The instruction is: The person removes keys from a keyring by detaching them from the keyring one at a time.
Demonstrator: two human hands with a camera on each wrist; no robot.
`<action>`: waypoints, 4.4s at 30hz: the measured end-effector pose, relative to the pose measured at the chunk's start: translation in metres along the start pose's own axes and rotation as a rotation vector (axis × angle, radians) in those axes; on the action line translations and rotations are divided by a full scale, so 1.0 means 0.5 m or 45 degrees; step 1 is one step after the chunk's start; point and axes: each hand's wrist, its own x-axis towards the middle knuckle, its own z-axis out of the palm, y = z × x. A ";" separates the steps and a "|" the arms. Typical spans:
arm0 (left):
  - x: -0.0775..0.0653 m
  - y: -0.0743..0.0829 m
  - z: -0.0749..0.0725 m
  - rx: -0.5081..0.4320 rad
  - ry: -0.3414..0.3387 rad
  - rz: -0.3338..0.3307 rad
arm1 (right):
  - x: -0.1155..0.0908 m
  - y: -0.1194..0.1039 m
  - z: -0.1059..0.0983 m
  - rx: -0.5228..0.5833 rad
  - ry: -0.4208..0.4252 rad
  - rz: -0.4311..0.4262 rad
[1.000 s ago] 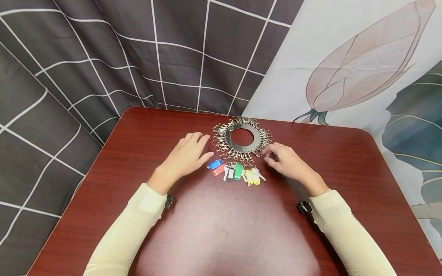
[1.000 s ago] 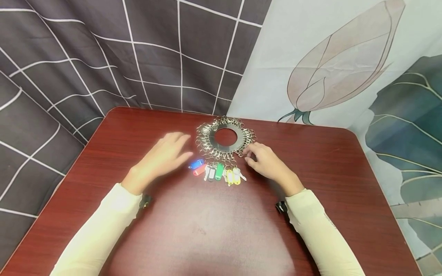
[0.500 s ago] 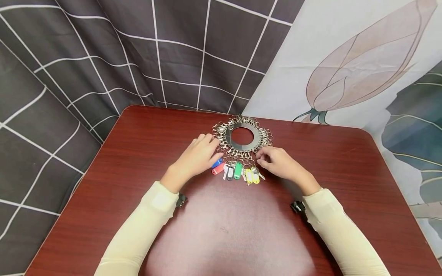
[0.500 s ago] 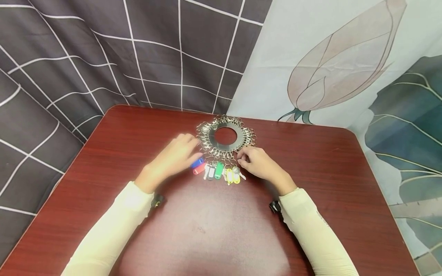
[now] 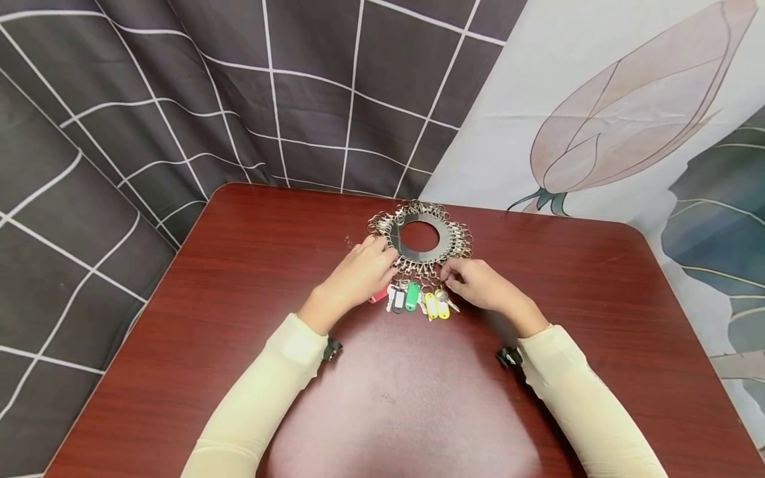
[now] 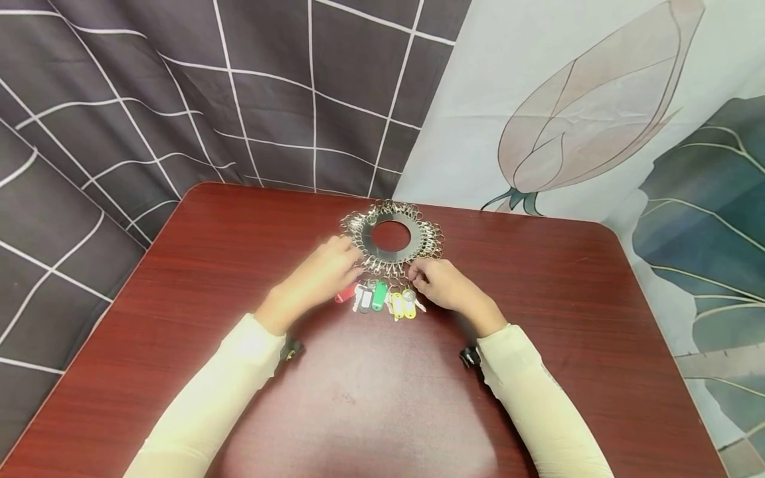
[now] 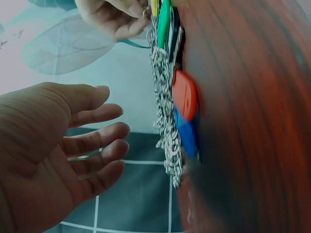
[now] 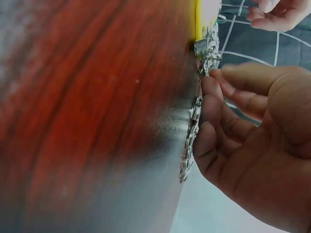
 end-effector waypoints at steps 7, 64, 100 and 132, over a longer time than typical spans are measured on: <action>0.016 0.016 0.016 -0.077 0.013 0.048 | 0.017 0.007 -0.002 -0.009 -0.068 -0.145; 0.101 0.107 0.095 -0.402 -0.191 -0.540 | 0.043 0.022 -0.005 0.039 -0.072 -0.186; 0.094 0.106 0.071 -0.295 0.073 -0.409 | 0.042 0.019 -0.012 0.036 0.160 -0.170; 0.093 0.103 0.057 -0.303 0.036 -0.396 | 0.042 0.005 -0.016 0.019 0.153 -0.187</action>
